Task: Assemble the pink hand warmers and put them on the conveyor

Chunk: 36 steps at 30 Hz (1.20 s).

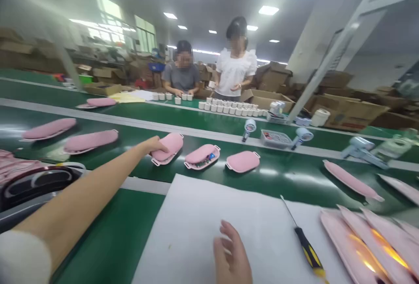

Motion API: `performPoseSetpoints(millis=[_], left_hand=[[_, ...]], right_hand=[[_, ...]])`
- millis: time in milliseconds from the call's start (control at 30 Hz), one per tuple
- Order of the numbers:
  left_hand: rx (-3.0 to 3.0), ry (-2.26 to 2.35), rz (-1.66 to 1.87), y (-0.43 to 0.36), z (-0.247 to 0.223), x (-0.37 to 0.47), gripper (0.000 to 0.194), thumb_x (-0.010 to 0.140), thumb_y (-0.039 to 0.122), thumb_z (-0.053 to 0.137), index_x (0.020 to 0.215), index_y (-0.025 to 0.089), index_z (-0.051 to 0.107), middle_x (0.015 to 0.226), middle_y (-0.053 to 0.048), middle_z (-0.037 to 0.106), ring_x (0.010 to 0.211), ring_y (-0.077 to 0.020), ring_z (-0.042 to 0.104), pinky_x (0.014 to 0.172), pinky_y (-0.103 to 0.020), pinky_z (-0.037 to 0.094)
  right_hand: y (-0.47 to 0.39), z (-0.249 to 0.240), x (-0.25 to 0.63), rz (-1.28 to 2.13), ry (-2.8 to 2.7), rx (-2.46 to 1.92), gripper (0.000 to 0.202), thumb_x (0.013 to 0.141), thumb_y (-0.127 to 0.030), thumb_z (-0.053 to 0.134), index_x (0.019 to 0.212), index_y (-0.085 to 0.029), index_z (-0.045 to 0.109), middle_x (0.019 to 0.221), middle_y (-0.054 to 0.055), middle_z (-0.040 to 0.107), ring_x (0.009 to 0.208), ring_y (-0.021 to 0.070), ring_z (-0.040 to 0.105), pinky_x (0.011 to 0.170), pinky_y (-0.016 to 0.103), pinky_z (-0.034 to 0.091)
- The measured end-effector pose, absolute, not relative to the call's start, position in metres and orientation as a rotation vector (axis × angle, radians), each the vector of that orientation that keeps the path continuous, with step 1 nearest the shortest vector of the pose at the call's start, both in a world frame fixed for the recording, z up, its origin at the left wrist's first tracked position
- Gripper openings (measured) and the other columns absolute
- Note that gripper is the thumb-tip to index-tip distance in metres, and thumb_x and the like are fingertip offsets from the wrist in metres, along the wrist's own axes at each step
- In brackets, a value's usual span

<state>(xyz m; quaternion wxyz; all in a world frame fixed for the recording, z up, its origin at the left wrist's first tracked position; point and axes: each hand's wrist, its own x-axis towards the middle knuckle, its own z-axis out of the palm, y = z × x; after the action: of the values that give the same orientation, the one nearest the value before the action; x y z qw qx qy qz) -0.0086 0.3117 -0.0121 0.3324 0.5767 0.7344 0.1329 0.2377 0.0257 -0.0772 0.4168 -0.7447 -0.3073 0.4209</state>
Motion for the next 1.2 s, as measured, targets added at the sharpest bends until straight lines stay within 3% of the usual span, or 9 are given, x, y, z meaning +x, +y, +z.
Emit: performPoseSetpoints(millis=[133, 267, 367, 467, 600, 700, 867, 1033, 1200], left_hand=[[1.756, 1.745, 0.252, 0.259, 0.032, 0.022, 0.073, 0.052, 0.038, 0.074, 0.116, 0.012, 0.05, 0.113, -0.01, 0.054, 0.09, -0.0189, 0.055, 0.062, -0.021, 0.044], [2.064, 1.223, -0.184, 0.168, 0.076, 0.028, 0.063, 0.052, 0.05, 0.071, 0.104, 0.018, 0.055, 0.096, -0.004, 0.058, 0.077, -0.0133, 0.054, 0.05, -0.014, 0.036], [1.609, 1.046, -0.15, 0.118, 0.064, 0.022, 0.058, 0.063, 0.061, 0.061, 0.094, 0.012, 0.055, 0.092, -0.007, 0.057, 0.074, -0.0127, 0.054, 0.054, -0.015, 0.038], [1.049, 0.788, 0.264, 0.091, 0.011, 0.014, 0.081, 0.068, 0.081, 0.041, 0.11, 0.012, 0.052, 0.11, -0.012, 0.053, 0.096, -0.0172, 0.055, 0.08, -0.024, 0.047], [1.173, 0.698, 0.661, 0.057, -0.057, 0.02, 0.118, 0.055, 0.071, 0.067, 0.146, 0.035, 0.0, 0.137, -0.01, 0.033, 0.114, -0.0169, 0.049, 0.097, -0.027, 0.045], [1.051, 0.851, 0.732, 0.042, -0.072, 0.031, 0.114, 0.058, 0.057, 0.072, 0.146, 0.035, 0.002, 0.129, -0.01, 0.04, 0.101, -0.0149, 0.053, 0.084, -0.024, 0.049], [0.685, 0.741, 0.723, 0.05, -0.07, 0.027, 0.098, 0.056, 0.05, 0.072, 0.14, 0.022, 0.031, 0.118, -0.012, 0.05, 0.091, -0.0142, 0.055, 0.075, -0.021, 0.049], [0.627, 0.808, 0.649, 0.055, -0.076, 0.021, 0.093, 0.055, 0.046, 0.074, 0.135, 0.018, 0.038, 0.114, -0.013, 0.054, 0.087, -0.0153, 0.057, 0.073, -0.024, 0.051], [0.609, 0.72, 0.6, 0.056, -0.075, 0.025, 0.098, 0.057, 0.047, 0.073, 0.14, 0.014, 0.031, 0.113, -0.015, 0.055, 0.093, -0.0194, 0.058, 0.08, -0.028, 0.05]], right_hand=[[0.02, -0.051, 0.225, 0.155, -1.596, -1.781, 0.048, 0.076, -0.05, 0.05, 0.121, -0.034, 0.053, 0.133, 0.0, 0.047, 0.117, 0.0098, 0.054, 0.091, 0.024, 0.059], [0.012, -0.024, 0.215, -0.569, -2.192, -1.41, 0.08, 0.065, -0.053, 0.062, 0.137, -0.03, 0.038, 0.147, 0.012, 0.026, 0.138, 0.0351, 0.028, 0.092, 0.061, 0.047], [0.001, -0.023, 0.206, -0.013, -2.244, -1.386, 0.092, 0.063, -0.039, 0.064, 0.144, -0.031, 0.021, 0.143, 0.008, 0.032, 0.129, 0.0218, 0.041, 0.099, 0.044, 0.052], [-0.013, -0.028, 0.188, 0.97, -1.663, -1.669, 0.091, 0.066, -0.031, 0.059, 0.144, -0.038, 0.012, 0.146, -0.004, 0.029, 0.129, 0.0073, 0.043, 0.107, 0.021, 0.051], [-0.025, -0.029, 0.168, 1.581, -1.296, -1.633, 0.09, 0.071, -0.048, 0.058, 0.145, -0.036, 0.008, 0.149, -0.005, 0.023, 0.134, 0.003, 0.039, 0.109, 0.01, 0.045], [-0.026, -0.035, 0.171, 1.594, -1.484, -1.541, 0.086, 0.073, -0.061, 0.048, 0.144, -0.032, 0.01, 0.142, 0.002, 0.035, 0.123, 0.0037, 0.048, 0.098, 0.01, 0.048], [-0.023, -0.059, 0.197, 1.429, -1.472, -1.976, 0.065, 0.075, -0.071, 0.03, 0.107, -0.021, 0.056, 0.084, 0.001, 0.061, 0.065, -0.003, 0.046, 0.057, 0.007, 0.033], [-0.031, -0.086, 0.212, 0.433, -1.795, -1.946, 0.057, 0.08, -0.04, 0.047, 0.134, -0.044, 0.029, 0.135, -0.004, 0.042, 0.118, 0.004, 0.045, 0.096, 0.019, 0.045], [-0.033, -0.088, 0.215, -0.063, -2.289, -1.487, 0.041, 0.074, -0.019, 0.059, 0.105, -0.046, 0.061, 0.128, -0.007, 0.045, 0.116, 0.0066, 0.034, 0.1, 0.021, 0.029]])
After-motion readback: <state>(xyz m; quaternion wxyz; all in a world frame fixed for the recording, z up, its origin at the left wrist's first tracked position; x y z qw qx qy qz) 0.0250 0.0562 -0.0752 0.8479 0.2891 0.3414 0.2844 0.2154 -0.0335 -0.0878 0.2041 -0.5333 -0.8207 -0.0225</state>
